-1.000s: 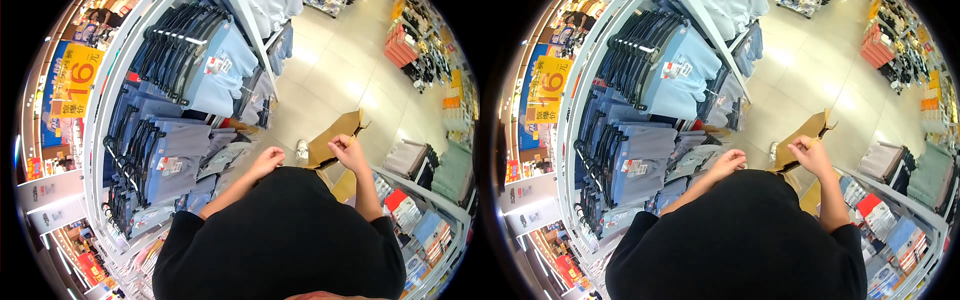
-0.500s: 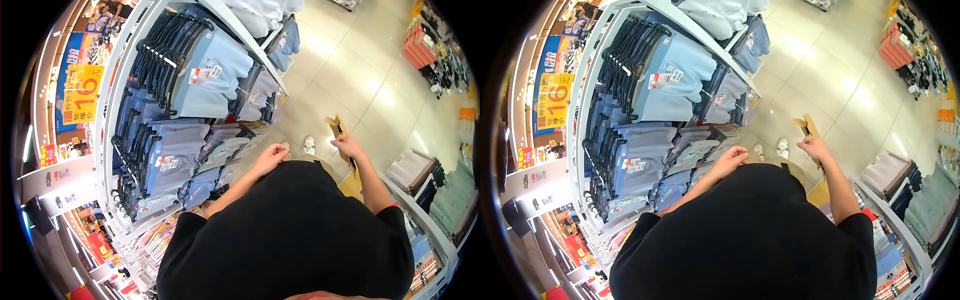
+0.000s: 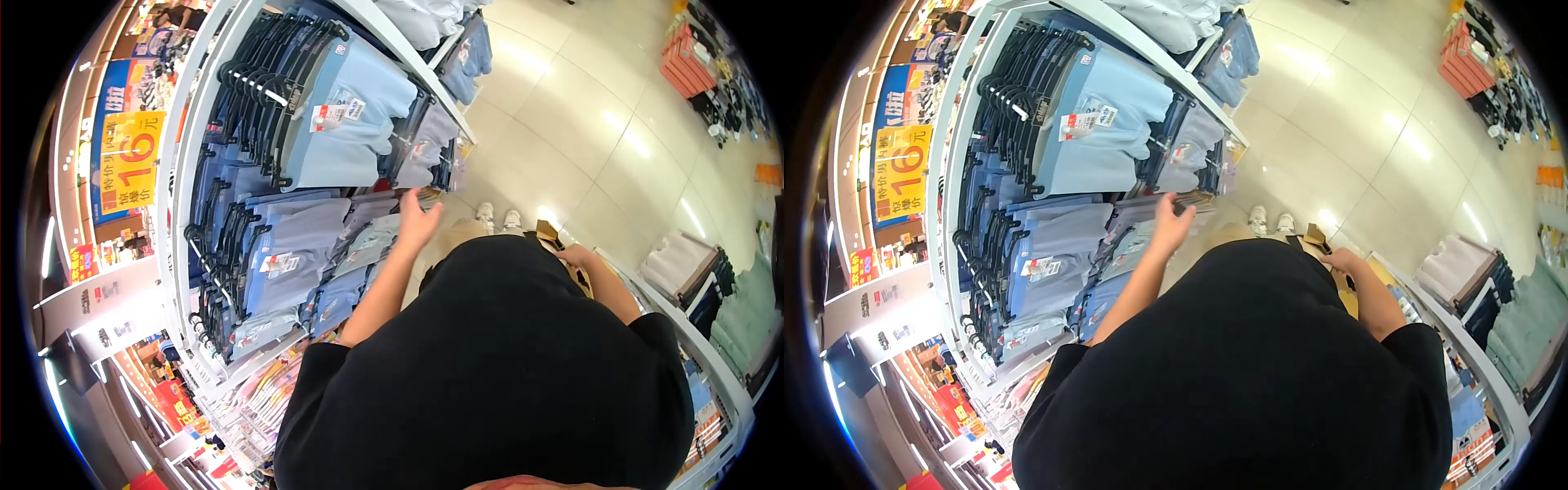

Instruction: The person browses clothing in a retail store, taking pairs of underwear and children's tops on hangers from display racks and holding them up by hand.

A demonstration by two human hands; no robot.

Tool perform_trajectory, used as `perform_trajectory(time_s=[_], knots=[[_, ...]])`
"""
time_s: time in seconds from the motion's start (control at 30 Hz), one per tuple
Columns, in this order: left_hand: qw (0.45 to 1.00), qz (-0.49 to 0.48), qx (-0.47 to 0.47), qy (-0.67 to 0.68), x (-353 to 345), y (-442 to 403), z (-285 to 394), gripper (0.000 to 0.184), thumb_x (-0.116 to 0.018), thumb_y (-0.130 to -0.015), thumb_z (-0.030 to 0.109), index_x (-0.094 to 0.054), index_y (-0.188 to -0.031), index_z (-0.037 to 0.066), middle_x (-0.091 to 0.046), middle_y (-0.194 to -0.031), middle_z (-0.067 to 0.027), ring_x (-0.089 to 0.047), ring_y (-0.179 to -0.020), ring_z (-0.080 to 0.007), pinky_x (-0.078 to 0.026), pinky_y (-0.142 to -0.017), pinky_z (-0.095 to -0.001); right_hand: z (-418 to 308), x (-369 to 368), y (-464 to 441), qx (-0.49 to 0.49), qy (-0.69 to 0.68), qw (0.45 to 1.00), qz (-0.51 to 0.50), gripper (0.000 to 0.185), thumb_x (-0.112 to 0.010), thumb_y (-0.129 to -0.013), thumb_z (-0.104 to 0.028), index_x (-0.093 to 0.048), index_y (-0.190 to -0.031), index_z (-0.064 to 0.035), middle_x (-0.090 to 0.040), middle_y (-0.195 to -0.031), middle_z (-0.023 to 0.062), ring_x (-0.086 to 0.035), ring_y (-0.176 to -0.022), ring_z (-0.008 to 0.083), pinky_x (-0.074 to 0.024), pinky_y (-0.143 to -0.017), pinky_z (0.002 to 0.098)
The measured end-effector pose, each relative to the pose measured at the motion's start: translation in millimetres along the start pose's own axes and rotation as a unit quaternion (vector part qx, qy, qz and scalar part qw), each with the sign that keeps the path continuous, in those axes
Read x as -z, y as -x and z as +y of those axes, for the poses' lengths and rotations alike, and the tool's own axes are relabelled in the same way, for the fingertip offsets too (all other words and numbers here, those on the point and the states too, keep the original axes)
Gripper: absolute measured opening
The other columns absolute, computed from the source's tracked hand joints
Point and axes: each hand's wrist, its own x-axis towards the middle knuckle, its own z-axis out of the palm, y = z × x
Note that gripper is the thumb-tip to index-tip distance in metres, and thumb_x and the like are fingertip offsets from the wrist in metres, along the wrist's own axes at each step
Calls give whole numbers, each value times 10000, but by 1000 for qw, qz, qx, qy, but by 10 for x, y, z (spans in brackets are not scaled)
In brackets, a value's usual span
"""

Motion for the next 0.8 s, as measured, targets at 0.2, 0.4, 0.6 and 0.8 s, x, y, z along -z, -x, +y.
perform_trajectory(time_s=[0.2, 0.4, 0.6, 0.8], knots=[[997, 24, 38, -67, 118, -524, -202, 693, -712, -784, 255, -395, -1301, -81, -437, -1315, -284, -439, -1214, -429, -370, -1033, -461, -116, 111, -74, -34, -37, 998, 32, 445, -670, -832, -385, -531, -605, -29, -496, -568, 76, -450, -473, 186, -377, -454, 339], [991, -15, 36, -131, 112, -790, -531, 730, -683, -796, 265, -351, -1351, -73, -421, -1348, -278, -399, -1266, -427, -340, -1062, -465, -240, 3, -102, -51, -51, 993, 93, 454, -633, -847, -398, -560, -627, -8, -516, -544, 107, -487, -453, 204, -396, -432, 355], [987, -53, 74, -131, 229, -1033, -614, 722, -657, -828, 278, -337, -1380, -59, -474, -1340, -282, -502, -1192, -425, -428, -978, -449, -203, -108, -370, -37, -15, 993, 108, 524, -572, -854, -453, -625, -650, 26, -600, -572, 159, -617, -545, 278, -500, -584, 403], [972, -120, 109, -173, 4, -1197, -926, 540, -536, -916, 384, -466, -1306, 17, -564, -1249, -246, -540, -1137, -420, -448, -923, -468, -333, 57, -400, 64, -41, 978, 195, 454, -618, -833, -411, -621, -709, 26, -601, -616, 134, -575, -517, 236, -458, -516, 382]])
